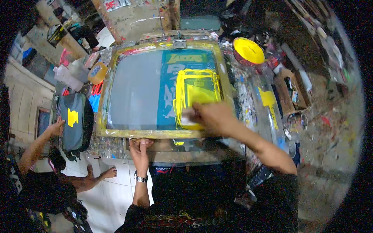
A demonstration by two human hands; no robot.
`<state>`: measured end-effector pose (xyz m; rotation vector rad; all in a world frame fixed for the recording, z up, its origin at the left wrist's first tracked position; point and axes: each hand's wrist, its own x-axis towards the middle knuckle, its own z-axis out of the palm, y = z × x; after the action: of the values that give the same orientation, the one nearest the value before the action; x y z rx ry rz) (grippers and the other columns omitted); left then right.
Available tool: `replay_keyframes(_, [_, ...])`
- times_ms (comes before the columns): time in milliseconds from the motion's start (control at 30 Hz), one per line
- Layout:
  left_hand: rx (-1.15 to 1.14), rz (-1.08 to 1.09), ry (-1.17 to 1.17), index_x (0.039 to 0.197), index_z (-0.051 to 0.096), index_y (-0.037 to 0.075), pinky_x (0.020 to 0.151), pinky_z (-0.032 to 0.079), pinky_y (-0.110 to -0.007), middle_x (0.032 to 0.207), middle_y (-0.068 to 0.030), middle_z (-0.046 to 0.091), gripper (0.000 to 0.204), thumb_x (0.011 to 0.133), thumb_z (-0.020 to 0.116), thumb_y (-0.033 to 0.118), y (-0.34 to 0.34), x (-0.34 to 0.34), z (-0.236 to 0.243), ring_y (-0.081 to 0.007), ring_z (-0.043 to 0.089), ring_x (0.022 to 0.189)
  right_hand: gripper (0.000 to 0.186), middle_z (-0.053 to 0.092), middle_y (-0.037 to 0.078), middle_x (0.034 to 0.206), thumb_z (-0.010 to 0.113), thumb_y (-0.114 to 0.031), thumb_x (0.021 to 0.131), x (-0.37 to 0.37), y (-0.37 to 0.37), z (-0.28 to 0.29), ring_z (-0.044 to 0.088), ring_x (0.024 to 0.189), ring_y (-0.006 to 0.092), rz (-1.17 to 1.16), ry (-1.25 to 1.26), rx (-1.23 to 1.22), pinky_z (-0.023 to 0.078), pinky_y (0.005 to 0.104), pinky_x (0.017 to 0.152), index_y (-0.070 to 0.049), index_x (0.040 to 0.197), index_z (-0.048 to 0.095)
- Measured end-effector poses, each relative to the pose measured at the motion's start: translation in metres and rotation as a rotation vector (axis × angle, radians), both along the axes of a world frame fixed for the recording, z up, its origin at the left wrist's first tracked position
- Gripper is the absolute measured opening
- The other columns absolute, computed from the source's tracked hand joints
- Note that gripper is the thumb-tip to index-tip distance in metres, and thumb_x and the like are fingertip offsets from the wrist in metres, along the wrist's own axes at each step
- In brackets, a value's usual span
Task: The person screen prints yellow designs onto multiple grey fabric hat panels by lowering a screen, applying ink with a squeegee, and then removing and stacking each printed panel.
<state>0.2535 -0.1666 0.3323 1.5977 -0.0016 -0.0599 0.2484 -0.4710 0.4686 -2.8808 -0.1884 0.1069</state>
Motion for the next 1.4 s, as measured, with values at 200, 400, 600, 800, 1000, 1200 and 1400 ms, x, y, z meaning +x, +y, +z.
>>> replay_keyframes(200, [0.017,0.032,0.009,0.111,0.045,-0.006,0.075,0.058,-0.033,0.093,-0.0169,0.065,0.027,0.100,0.056,0.016,-0.018,0.005,0.010,-0.0242,0.070,0.083,0.017,0.065,0.010,0.070,0.058,-0.025,0.091,0.043,-0.018,-0.055,0.066,0.065,0.0300,0.071,-0.513,-0.368,0.047,0.0521,0.086,-0.013,0.102,0.055])
replay_keyframes(400, [-0.065,0.058,0.253,0.110,0.045,-0.007,0.065,0.060,-0.034,0.084,-0.0195,0.067,0.032,0.101,0.055,0.022,-0.004,0.015,0.024,-0.0260,0.071,0.072,0.023,0.065,0.013,0.073,0.065,-0.031,0.088,0.085,-0.057,-0.045,0.066,0.070,0.0353,0.078,-0.393,-0.153,0.049,0.0464,0.076,-0.011,0.097,0.057])
replay_keyframes(600, [-0.055,0.000,0.392,0.117,0.043,-0.007,0.060,0.060,-0.035,0.079,-0.0210,0.067,0.040,0.100,0.056,0.026,-0.013,0.024,0.038,-0.0265,0.070,0.068,0.030,0.065,0.016,0.077,0.065,-0.034,0.087,0.129,-0.089,-0.024,0.062,0.067,0.0411,0.080,-0.274,-0.073,0.048,0.0494,0.059,-0.009,0.099,0.055])
replay_keyframes(800, [-0.052,0.049,0.451,0.121,0.040,-0.008,0.059,0.060,-0.035,0.081,-0.0231,0.067,0.047,0.098,0.058,0.029,0.000,0.019,0.036,-0.0285,0.071,0.069,0.029,0.064,0.009,0.077,0.061,-0.034,0.088,0.110,-0.054,-0.050,0.064,0.064,0.0257,0.260,-0.437,-0.318,0.048,0.0397,0.056,-0.008,0.100,0.056])
replay_keyframes(1000, [-0.078,0.034,0.460,0.119,0.040,-0.008,0.060,0.060,-0.035,0.083,-0.0235,0.068,0.047,0.098,0.059,0.029,-0.006,0.023,0.036,-0.0285,0.071,0.069,0.024,0.060,0.005,0.068,0.062,-0.034,0.086,0.053,-0.052,-0.026,0.064,0.060,0.0271,0.364,-0.256,-0.181,0.051,0.0413,0.055,-0.012,0.089,0.055])
replay_keyframes(1200, [-0.089,-0.010,0.437,0.121,0.040,-0.006,0.060,0.060,-0.034,0.084,-0.0230,0.068,0.044,0.098,0.058,0.028,0.001,0.026,0.031,-0.0285,0.071,0.069,0.029,0.063,0.010,0.069,0.062,-0.038,0.088,0.141,-0.104,-0.053,0.065,0.060,0.0317,0.158,-0.572,-0.230,0.048,0.0460,0.050,-0.011,0.096,0.055])
replay_keyframes(1400, [-0.130,0.033,0.407,0.115,0.045,-0.007,0.062,0.060,-0.035,0.084,-0.0221,0.068,0.041,0.098,0.060,0.027,-0.006,0.019,0.029,-0.0281,0.070,0.070,0.027,0.058,0.005,0.079,0.063,-0.032,0.085,0.013,-0.037,-0.069,0.062,0.062,0.0208,0.087,-0.523,-0.382,0.049,0.0360,0.054,-0.010,0.100,0.056])
